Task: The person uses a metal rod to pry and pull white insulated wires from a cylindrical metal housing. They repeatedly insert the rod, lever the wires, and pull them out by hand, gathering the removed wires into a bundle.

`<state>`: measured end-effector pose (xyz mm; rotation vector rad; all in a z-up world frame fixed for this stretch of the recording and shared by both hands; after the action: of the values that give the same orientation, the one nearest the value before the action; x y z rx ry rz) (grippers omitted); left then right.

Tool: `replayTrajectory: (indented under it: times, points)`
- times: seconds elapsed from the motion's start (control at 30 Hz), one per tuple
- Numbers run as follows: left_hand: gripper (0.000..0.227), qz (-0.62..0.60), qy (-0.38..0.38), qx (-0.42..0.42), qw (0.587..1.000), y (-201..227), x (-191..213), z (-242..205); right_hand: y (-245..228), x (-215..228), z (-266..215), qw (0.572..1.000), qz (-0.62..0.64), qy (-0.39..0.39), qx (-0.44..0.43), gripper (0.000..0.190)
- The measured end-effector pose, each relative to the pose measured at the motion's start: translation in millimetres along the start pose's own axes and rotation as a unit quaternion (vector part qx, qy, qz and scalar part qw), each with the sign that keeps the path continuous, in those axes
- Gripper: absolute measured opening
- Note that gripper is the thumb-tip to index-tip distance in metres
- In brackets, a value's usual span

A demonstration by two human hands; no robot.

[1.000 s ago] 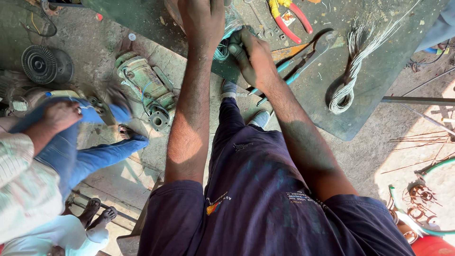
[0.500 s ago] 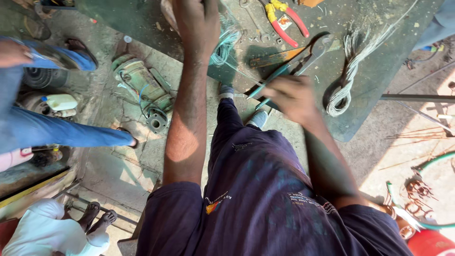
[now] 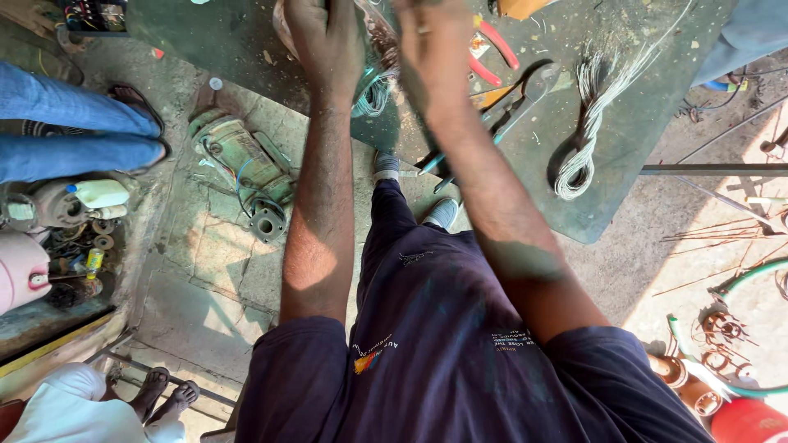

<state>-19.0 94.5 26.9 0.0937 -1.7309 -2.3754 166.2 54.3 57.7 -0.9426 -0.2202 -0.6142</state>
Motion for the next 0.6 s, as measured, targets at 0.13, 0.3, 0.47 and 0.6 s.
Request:
replayTrajectory:
  times: [0.13,0.3,0.47,0.6]
  points:
    - [0.028,-0.01,0.012,0.004,1.0,-5,1,1,-42,-12,10,0.998,0.023,-0.013,0.055,0.003]
    - [0.021,-0.031,-0.01,0.003,0.999,-11,-4,2,-57,-1,23,0.998,0.017,0.003,0.059,0.004]
    - [0.03,-0.025,0.018,0.064,0.997,-25,0,3,-61,-4,25,0.995,0.032,-0.04,0.09,0.011]
    - [0.028,-0.008,0.004,0.118,0.993,-32,-2,-1,-57,34,13,0.995,0.077,-0.001,0.066,0.017]
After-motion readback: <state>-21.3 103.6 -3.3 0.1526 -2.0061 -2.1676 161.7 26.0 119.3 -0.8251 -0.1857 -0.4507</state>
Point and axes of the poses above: each hand's wrist, its own z-axis towards the middle knuckle, its own x-axis out of the back of the hand, y = z × x, the point moved 10 cm from there along z, towards the middle knuckle, and after that the axes turned 8 degrees about x, right-handed, at the moved point
